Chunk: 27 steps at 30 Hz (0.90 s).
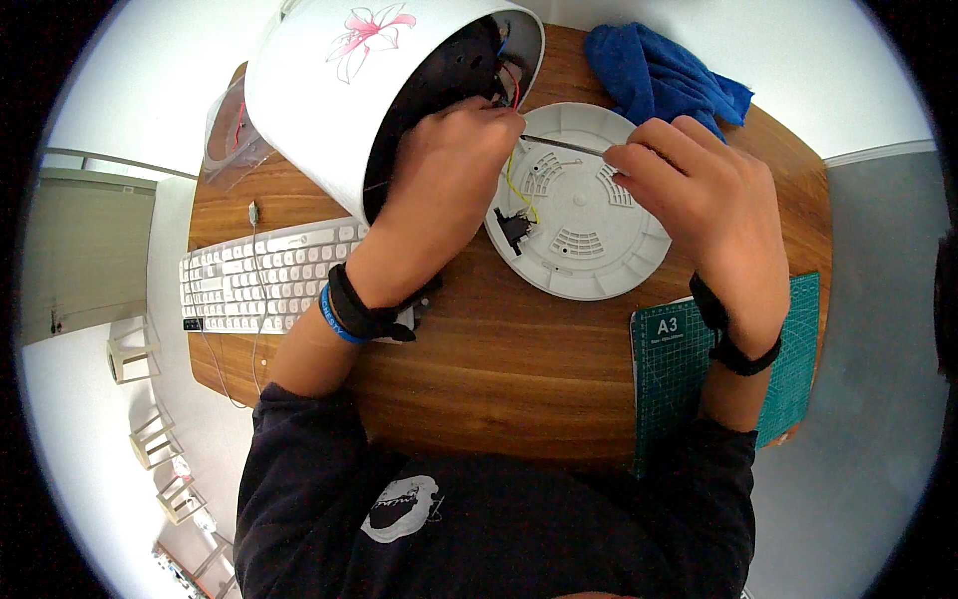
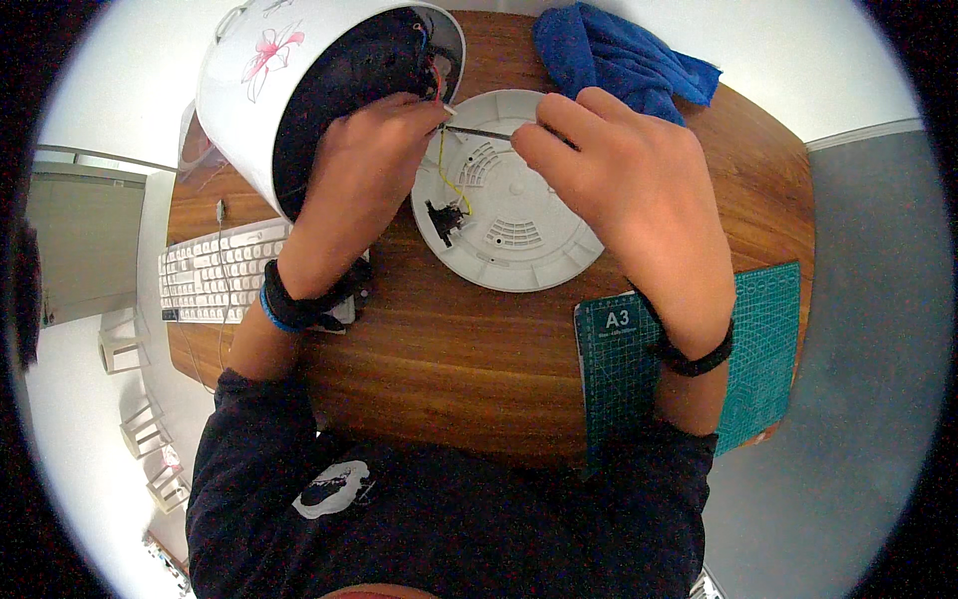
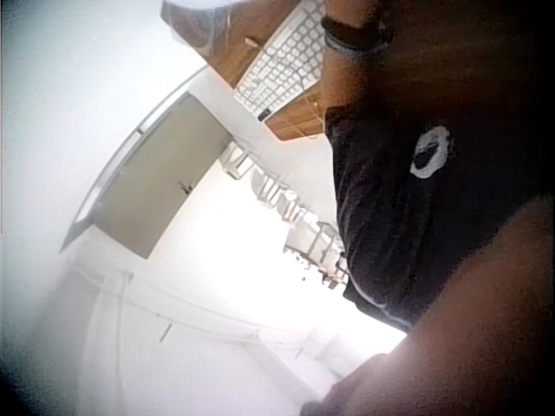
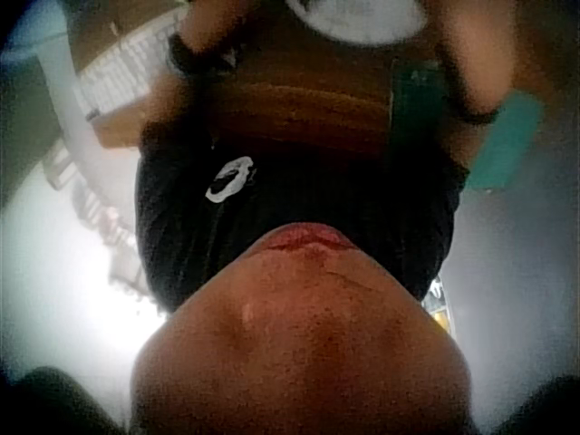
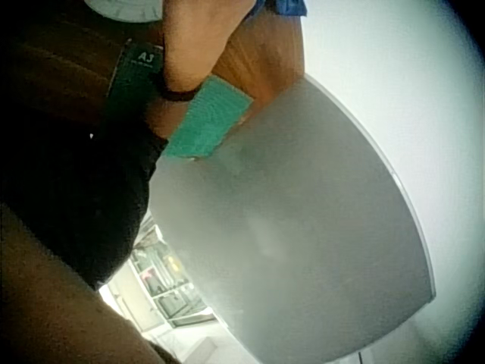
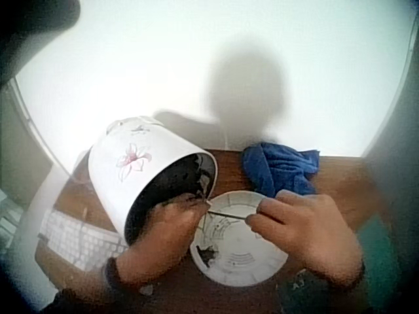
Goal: The person wipes the interior and exterior of a white rice cooker with a blue cloth, then uses a screwdriver to remove the bottom cover, exposing the internal wiring and components.
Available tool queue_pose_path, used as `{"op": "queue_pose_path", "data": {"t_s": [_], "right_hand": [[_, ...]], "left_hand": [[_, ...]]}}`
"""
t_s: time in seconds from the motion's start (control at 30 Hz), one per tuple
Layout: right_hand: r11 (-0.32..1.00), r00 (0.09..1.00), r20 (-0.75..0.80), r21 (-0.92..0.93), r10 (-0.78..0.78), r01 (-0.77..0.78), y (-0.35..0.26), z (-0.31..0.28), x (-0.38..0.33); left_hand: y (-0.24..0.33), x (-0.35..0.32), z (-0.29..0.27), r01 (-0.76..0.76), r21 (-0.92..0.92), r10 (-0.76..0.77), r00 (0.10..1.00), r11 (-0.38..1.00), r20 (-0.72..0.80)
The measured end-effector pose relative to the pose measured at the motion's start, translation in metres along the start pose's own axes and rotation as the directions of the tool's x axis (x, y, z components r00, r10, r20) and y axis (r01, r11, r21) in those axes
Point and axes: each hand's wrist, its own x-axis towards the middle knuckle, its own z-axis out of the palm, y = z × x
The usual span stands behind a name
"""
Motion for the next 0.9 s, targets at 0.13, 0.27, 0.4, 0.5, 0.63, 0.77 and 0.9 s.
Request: {"op": "queue_pose_path", "data": {"t_s": [0.13, 0.27, 0.4, 0.5, 0.63, 0.77, 0.9], "right_hand": [[0.992, 0.988, -0.103, -0.075, -0.112, 0.104, 0.001, 0.002, 0.005], [0.992, 0.997, -0.044, -0.106, -0.069, 0.064, 0.001, 0.001, 0.003], [0.999, 0.999, 0.018, -0.028, 0.028, -0.028, 0.003, 0.005, -0.003], [0.989, 0.987, 0.119, 0.08, 0.111, -0.121, 0.006, 0.005, -0.009], [0.948, 0.955, 0.25, 0.23, 0.159, -0.218, 0.007, 0.0, -0.01], [0.949, 0.959, 0.254, 0.249, 0.126, -0.191, 0.008, -0.001, -0.01], [0.957, 0.964, 0.228, 0.22, 0.138, -0.189, 0.009, 0.004, -0.009]], "left_hand": [[0.001, 0.001, -0.001, -0.009, -0.021, 0.008, 1.0, 1.0, -0.023], [0.0, 0.0, -0.001, -0.019, -0.038, 0.018, 0.999, 0.999, -0.032], [-0.001, 0.0, -0.001, -0.019, -0.04, 0.018, 0.999, 0.999, -0.03], [-0.001, -0.002, 0.0, -0.006, -0.033, 0.005, 1.0, 0.999, -0.029], [-0.002, -0.001, 0.0, 0.001, -0.018, -0.001, 1.0, 1.0, -0.005], [-0.001, 0.0, 0.0, -0.019, -0.031, 0.018, 0.999, 0.999, -0.032], [0.0, -0.001, 0.0, 0.012, -0.015, -0.012, 1.0, 1.0, -0.001]]}}
